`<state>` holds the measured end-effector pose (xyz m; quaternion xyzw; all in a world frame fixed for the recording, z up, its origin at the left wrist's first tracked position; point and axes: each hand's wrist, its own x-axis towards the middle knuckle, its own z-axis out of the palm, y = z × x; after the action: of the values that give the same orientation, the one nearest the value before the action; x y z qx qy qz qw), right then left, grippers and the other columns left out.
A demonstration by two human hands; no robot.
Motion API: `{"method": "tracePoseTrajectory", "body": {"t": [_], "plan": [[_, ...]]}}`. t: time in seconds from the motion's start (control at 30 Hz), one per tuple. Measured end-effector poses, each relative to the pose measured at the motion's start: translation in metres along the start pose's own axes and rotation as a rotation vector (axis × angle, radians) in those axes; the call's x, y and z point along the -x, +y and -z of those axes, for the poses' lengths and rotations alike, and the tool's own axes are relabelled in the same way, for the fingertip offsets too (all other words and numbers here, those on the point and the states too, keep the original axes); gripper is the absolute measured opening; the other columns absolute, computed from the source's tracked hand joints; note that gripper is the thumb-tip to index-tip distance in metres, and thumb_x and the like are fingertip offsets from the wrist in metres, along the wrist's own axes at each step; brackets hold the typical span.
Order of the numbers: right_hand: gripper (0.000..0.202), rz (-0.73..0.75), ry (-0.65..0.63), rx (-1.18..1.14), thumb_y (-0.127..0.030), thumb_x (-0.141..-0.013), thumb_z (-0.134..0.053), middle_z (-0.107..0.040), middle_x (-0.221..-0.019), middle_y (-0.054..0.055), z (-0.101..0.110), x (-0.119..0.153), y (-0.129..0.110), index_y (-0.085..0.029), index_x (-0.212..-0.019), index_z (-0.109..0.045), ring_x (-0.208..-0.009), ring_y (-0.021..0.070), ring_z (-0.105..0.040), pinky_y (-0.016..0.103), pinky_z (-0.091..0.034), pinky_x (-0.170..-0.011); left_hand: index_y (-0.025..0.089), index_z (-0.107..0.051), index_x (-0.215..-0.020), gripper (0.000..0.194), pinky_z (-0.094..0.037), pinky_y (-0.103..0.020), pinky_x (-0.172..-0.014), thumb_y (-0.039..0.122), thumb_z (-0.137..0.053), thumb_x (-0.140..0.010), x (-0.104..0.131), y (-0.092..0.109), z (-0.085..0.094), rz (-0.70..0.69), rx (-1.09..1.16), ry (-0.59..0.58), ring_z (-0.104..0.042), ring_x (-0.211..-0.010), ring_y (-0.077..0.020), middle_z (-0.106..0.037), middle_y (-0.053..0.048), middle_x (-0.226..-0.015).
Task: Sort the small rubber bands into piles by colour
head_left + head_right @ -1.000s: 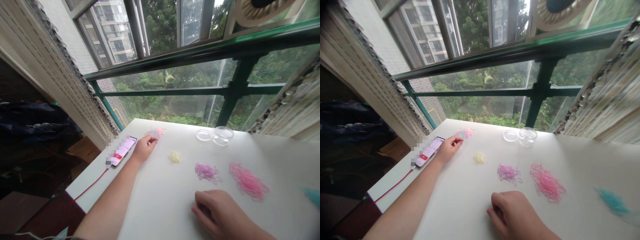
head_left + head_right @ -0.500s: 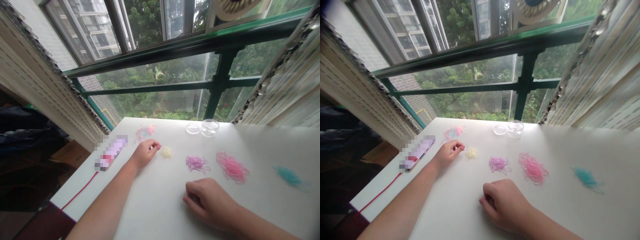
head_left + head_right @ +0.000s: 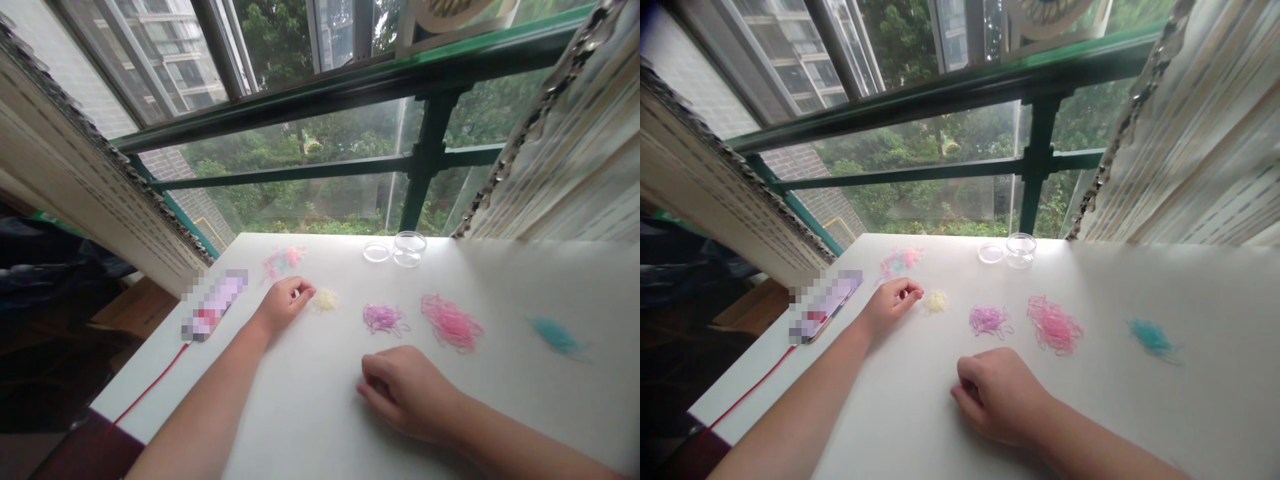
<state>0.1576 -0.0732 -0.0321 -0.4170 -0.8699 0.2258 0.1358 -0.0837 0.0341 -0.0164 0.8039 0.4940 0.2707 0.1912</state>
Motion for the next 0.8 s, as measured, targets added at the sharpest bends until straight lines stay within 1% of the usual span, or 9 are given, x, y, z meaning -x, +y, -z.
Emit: {"method": "tracePoseTrajectory", "body": {"t": [0.13, 0.23, 0.33, 0.43, 0.6, 0.7, 0.8], "plan": [[0.017, 0.007, 0.016, 0.012, -0.026, -0.079, -0.049, -0.056, -0.057, -0.002, 0.000, -0.001, 0.000, -0.019, -0.064, -0.045, -0.050, 0.0089, -0.039, 0.023, -0.022, -0.052, 0.017, -0.062, -0.081, 0.023, -0.041, -0.024, -0.063, 0.035, -0.049, -0.084, 0.000, 0.000, -0.002, -0.027, -0.006, 0.002, -0.057, -0.071, -0.0134, -0.064, -0.002, -0.075], [0.016, 0.013, 0.029, 0.023, -0.027, -0.078, -0.050, -0.058, -0.059, -0.002, 0.000, -0.001, 0.001, -0.019, -0.065, -0.047, -0.051, 0.0090, -0.041, 0.023, -0.022, -0.051, 0.017, -0.062, -0.079, 0.024, -0.041, -0.024, -0.062, 0.036, -0.049, -0.085, -0.002, 0.006, -0.005, -0.056, -0.023, -0.005, -0.056, -0.069, -0.0132, -0.063, -0.002, -0.072], [0.015, 0.015, 0.038, 0.038, -0.029, -0.078, -0.052, -0.060, -0.059, -0.002, 0.000, -0.002, 0.001, -0.020, -0.066, -0.051, -0.051, 0.0093, -0.043, 0.023, -0.022, -0.051, 0.017, -0.062, -0.079, 0.023, -0.040, -0.024, -0.061, 0.035, -0.049, -0.085, -0.004, 0.018, -0.010, -0.098, -0.038, -0.023, -0.055, -0.069, -0.0132, -0.063, -0.002, -0.073], [0.016, 0.017, 0.036, 0.060, -0.030, -0.078, -0.052, -0.061, -0.059, -0.001, 0.000, -0.003, 0.001, -0.019, -0.066, -0.054, -0.051, 0.0098, -0.045, 0.023, -0.022, -0.051, 0.016, -0.061, -0.077, 0.023, -0.040, -0.024, -0.062, 0.035, -0.049, -0.085, -0.007, 0.036, -0.021, -0.169, -0.048, -0.052, -0.055, -0.069, -0.0132, -0.063, -0.003, -0.073], [0.018, 0.022, 0.029, 0.095, -0.031, -0.080, -0.052, -0.062, -0.061, 0.000, 0.001, -0.004, 0.001, -0.018, -0.069, -0.057, -0.052, 0.0109, -0.048, 0.024, -0.023, -0.052, 0.017, -0.061, -0.075, 0.021, -0.042, -0.026, -0.070, 0.035, -0.052, -0.083, -0.019, 0.062, -0.043, -0.308, -0.060, -0.178, -0.055, -0.072, -0.0147, -0.062, -0.004, -0.074], [0.017, 0.029, 0.039, 0.100, -0.031, -0.080, -0.052, -0.063, -0.062, 0.000, 0.001, -0.005, 0.002, -0.018, -0.070, -0.057, -0.053, 0.0115, -0.049, 0.024, -0.023, -0.052, 0.018, -0.062, -0.076, 0.018, -0.043, -0.027, -0.071, 0.033, -0.054, -0.082, -0.029, 0.071, -0.053, -0.343, -0.059, -0.220, -0.055, -0.073, -0.0151, -0.063, -0.004, -0.075], [0.018, 0.030, 0.032, 0.110, -0.033, -0.080, -0.053, -0.064, -0.062, 0.000, 0.001, -0.005, 0.001, -0.018, -0.071, -0.058, -0.054, 0.0120, -0.050, 0.025, -0.023, -0.052, 0.019, -0.064, -0.077, 0.017, -0.043, -0.029, -0.075, 0.033, -0.055, -0.081, -0.036, 0.074, -0.058, -0.348, -0.094, -0.242, -0.055, -0.076, -0.0165, -0.064, -0.004, -0.077]]}}
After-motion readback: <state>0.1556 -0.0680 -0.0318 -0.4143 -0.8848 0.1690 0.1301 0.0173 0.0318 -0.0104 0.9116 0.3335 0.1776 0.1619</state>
